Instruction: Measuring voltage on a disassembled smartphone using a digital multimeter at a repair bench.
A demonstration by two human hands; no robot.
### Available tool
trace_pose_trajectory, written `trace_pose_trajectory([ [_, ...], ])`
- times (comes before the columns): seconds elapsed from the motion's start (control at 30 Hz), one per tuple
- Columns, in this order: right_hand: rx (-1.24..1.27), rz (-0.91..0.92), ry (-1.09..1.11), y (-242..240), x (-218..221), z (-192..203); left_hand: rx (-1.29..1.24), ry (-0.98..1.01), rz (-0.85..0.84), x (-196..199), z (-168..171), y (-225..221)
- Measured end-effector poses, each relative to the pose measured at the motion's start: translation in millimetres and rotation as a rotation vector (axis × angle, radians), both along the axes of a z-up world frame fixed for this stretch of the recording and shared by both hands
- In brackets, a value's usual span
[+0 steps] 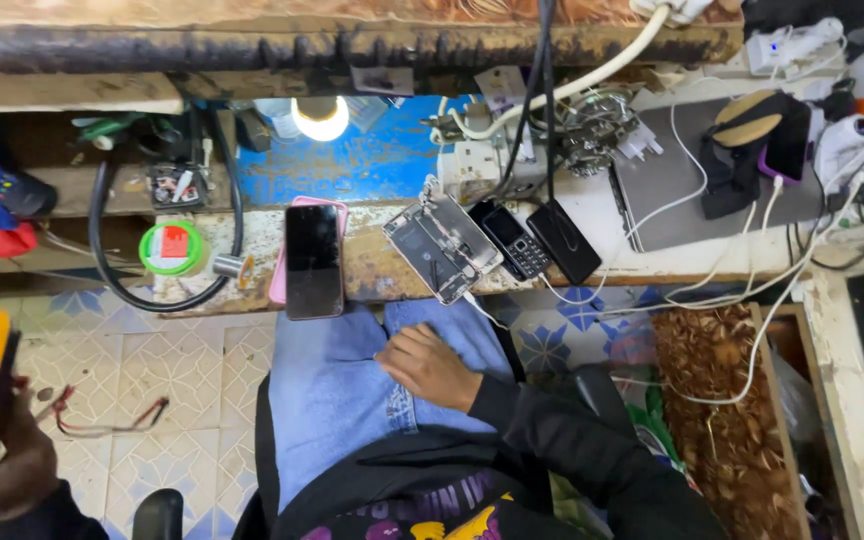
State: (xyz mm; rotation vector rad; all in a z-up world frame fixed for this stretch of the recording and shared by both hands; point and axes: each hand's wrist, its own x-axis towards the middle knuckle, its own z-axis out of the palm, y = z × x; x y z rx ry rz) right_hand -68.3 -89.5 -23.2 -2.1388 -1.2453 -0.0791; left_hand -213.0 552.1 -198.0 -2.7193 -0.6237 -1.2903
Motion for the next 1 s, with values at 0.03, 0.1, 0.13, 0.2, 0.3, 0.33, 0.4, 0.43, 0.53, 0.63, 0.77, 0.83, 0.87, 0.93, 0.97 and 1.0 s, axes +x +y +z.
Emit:
trace_pose_trajectory([
  [0.03, 0.041, 0.012, 0.009, 6, -1, 6, -0.130, -0.023, -0.051, -15, -5, 1],
  [0.1, 0.087, 0.049, 0.007, 23, -5, 19, -0.387, -0.072, -0.159, -50, -13, -28],
  [0.13, 0.165, 0.085, 0.061, 35, -9, 26, -0.515, -0.099, -0.215, -72, -16, -56],
  [0.2, 0.245, 0.150, 0.112, 58, -19, 47, -0.766, -0.153, -0.335, -63, 18, -128],
  [0.3, 0.311, 0.184, 0.140, 90, -31, 78, -1.008, -0.227, -0.466, 22, 161, -306],
  [0.33, 0.370, 0.246, 0.237, 100, -34, 81, -1.155, -0.627, -0.852, 52, 220, -364],
  [0.4, 0.418, 0.319, 0.333, 113, -44, 71, -1.234, -1.056, -1.241, 56, 264, -415],
  [0.43, 0.568, 0.364, 0.755, 115, -48, 57, -1.387, -1.089, -1.169, 49, 245, -410],
  [0.53, 0.542, 0.367, 1.074, 96, -49, 74, -1.616, -0.947, -1.121, 49, 268, -410],
  [0.63, 0.401, 0.239, 0.806, 57, -43, 68, -1.568, -0.742, -1.071, 59, 298, -408],
  [0.77, 0.716, -0.272, 0.814, -16, -41, 52, -1.460, -1.019, -0.649, 75, 307, -394],
  [0.83, 0.675, -0.468, 0.535, -55, -37, 73, -1.422, -1.034, -0.589, 81, 325, -382],
  [0.87, 0.631, -0.661, 0.247, -73, -35, 83, -1.383, -1.042, -0.540, 85, 334, -376],
  [0.93, 0.486, -0.533, -0.069, -95, -27, 126, -1.413, -1.031, -0.500, 83, 333, -366],
  [0.97, 0.338, -0.399, -0.375, -106, -23, 147, -1.442, -1.015, -0.461, 81, 333, -361],
  [1.0, 0.338, -0.397, -0.373, -149, -21, 132, -1.441, -1.015, -0.458, 80, 331, -358],
])
